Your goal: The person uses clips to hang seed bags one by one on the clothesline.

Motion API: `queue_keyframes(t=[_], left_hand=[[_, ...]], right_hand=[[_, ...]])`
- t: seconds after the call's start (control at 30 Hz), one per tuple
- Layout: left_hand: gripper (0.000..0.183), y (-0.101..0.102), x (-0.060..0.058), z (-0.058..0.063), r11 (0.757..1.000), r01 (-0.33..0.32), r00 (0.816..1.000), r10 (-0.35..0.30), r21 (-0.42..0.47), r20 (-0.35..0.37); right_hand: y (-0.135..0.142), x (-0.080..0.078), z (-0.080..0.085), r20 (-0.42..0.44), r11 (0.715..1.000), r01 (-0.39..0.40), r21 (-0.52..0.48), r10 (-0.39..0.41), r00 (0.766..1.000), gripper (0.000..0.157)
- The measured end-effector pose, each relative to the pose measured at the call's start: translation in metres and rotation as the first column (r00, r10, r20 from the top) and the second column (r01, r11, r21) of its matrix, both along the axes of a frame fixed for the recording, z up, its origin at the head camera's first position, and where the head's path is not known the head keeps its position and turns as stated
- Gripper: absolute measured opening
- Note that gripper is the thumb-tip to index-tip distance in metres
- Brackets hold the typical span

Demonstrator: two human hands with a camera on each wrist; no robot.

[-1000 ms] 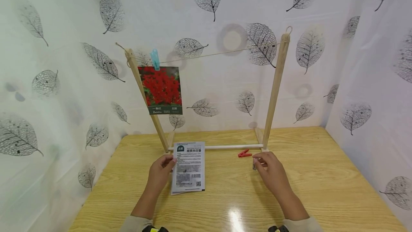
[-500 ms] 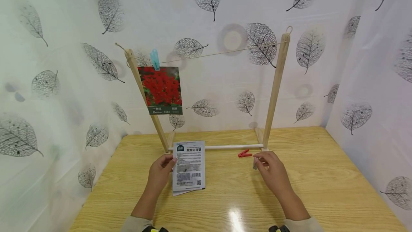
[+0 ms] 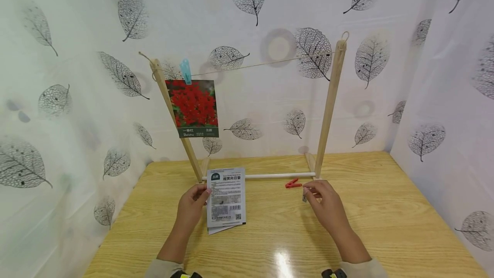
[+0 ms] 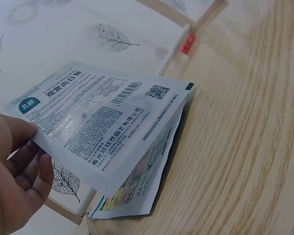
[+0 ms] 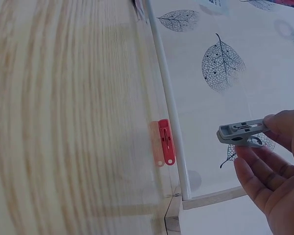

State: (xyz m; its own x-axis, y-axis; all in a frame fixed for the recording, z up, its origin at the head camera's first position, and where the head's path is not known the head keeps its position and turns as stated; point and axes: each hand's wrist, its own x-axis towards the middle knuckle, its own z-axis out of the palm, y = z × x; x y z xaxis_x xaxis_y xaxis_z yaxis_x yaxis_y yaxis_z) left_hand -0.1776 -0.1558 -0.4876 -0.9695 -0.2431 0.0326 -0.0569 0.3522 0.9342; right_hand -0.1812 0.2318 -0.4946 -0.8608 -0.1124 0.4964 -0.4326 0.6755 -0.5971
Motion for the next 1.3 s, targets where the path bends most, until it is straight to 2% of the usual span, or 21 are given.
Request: queue_keyframes(t=[0.43, 0.7, 1.3], left_hand=[[0.021, 0.0028, 0.0003, 0.0027, 0.999, -0.009, 1.0, 0.008, 0.036, 0.006], [0.018, 0.0047, -0.0004, 0.0028, 0.999, -0.002, 1.0, 0.003, 0.042, -0.021], [0.021, 0.0059, 0.0007, 0.0057, 0.997, 0.008, 0.999, -0.004, 0.073, -0.048]], right_hand=[[0.0004, -0.0003, 0.0028, -0.019, 1.0, 0.001, -0.016, -0.002, 1.0, 0.016], [0.0001, -0.0004, 0.006, -0.025, 0.999, -0.002, -0.045, 0.001, 1.0, 0.016], [0.0, -0.0029, 0.0098, -0.033, 1.0, 0.005, -0.028, -0.006, 0.999, 0.017]])
